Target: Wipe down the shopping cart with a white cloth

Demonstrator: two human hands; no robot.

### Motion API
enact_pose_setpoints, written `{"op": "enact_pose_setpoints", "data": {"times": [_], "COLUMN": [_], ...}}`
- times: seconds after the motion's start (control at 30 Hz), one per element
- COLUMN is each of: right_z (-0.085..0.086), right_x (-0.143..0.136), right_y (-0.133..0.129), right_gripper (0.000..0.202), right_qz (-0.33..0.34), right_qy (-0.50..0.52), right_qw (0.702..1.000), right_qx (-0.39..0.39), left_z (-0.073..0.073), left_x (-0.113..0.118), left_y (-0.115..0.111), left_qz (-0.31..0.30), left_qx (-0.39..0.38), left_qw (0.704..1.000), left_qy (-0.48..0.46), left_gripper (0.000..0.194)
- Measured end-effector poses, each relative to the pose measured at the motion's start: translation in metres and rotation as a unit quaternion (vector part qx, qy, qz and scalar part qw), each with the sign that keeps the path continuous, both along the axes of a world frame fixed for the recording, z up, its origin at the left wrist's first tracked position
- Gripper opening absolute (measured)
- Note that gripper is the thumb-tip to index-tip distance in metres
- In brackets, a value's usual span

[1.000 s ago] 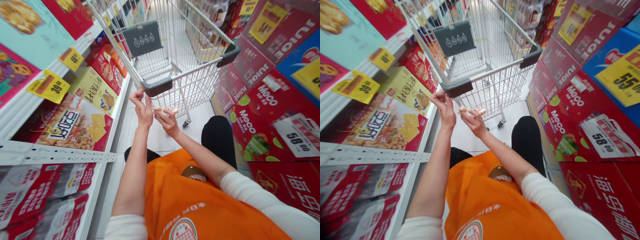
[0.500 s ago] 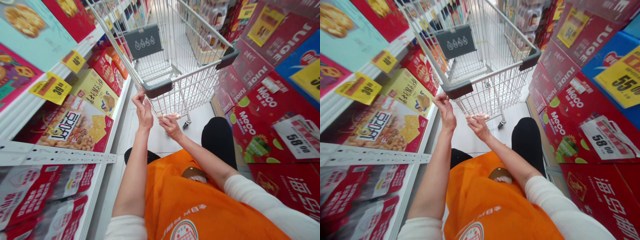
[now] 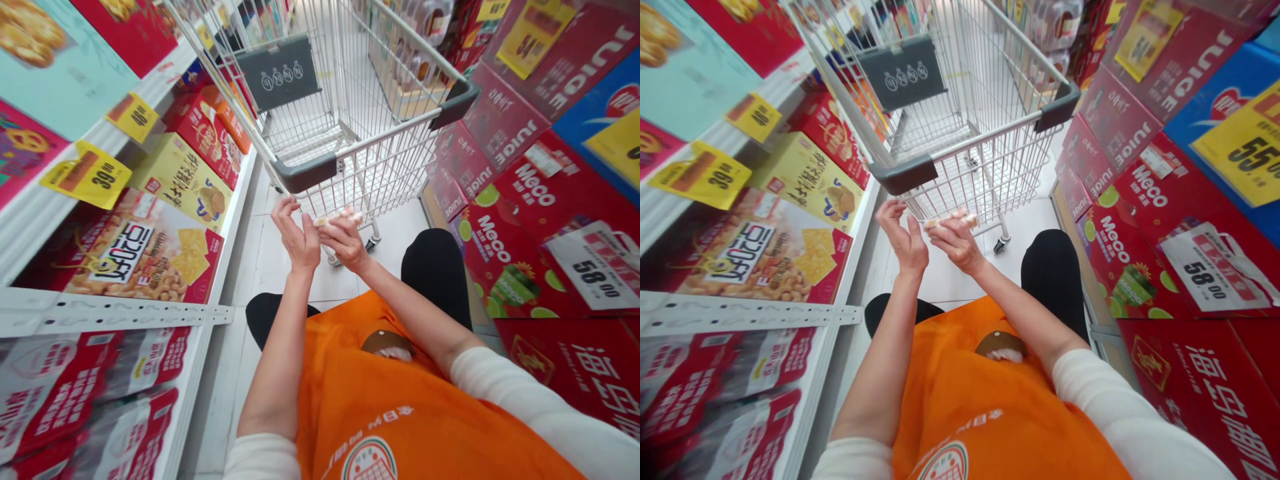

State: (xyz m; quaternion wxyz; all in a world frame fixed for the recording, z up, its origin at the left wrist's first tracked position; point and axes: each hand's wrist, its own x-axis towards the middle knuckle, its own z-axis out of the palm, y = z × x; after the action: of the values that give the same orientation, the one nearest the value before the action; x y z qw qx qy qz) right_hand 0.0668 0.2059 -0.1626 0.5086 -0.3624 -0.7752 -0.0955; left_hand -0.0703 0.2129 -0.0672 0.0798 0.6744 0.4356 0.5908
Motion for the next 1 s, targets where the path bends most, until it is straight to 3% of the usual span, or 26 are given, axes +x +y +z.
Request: {"op": "enact_pose_setpoints", "data": {"times": [0.1,0.23,0.4,0.57,0.7,0.8,0.9,1.0], "right_z": [0.009,0.006,0.005,-0.004,-0.009,-0.002,-0.002,-0.009], "right_x": [0.009,0.018,0.021,0.023,0.028,0.034,0.039,0.043], "right_y": [0.01,0.01,0.01,0.016,0.009,0.012,0.018,0.017], "right_gripper": [0.028,0.029,0.027,0.024,0.024,0.027,0.029,0.032], "right_qz": [-0.009,0.002,-0.01,-0.023,-0.004,-0.047,-0.088,-0.075], "right_qy": [-0.014,-0.065,-0.024,0.012,0.028,0.062,0.08,0.083], "right_qw": [1.0,0.998,1.0,0.998,0.999,0.997,0.992,0.992], "right_qx": [-0.005,-0.014,-0.007,-0.064,-0.038,-0.006,-0.039,-0.055], "left_z": [-0.01,-0.021,-0.029,-0.032,-0.032,-0.031,-0.029,-0.028], "left_x": [0.007,0.009,0.012,0.011,0.008,0.009,0.009,0.008], "left_y": [-0.006,-0.003,-0.001,0.0,0.002,0.002,0.001,0.002], "left_qz": [0.014,-0.003,0.003,0.039,0.052,0.055,0.059,0.057], "left_qx": [-0.045,-0.098,-0.087,-0.073,-0.054,-0.043,-0.047,-0.061], "left_qw": [0.999,0.995,0.995,0.994,0.993,0.995,0.995,0.994], "left_qy": [-0.001,0.021,0.041,0.067,0.093,0.077,0.066,0.065], "left_gripper": [0.041,0.05,0.041,0.028,0.026,0.025,0.026,0.028]}}
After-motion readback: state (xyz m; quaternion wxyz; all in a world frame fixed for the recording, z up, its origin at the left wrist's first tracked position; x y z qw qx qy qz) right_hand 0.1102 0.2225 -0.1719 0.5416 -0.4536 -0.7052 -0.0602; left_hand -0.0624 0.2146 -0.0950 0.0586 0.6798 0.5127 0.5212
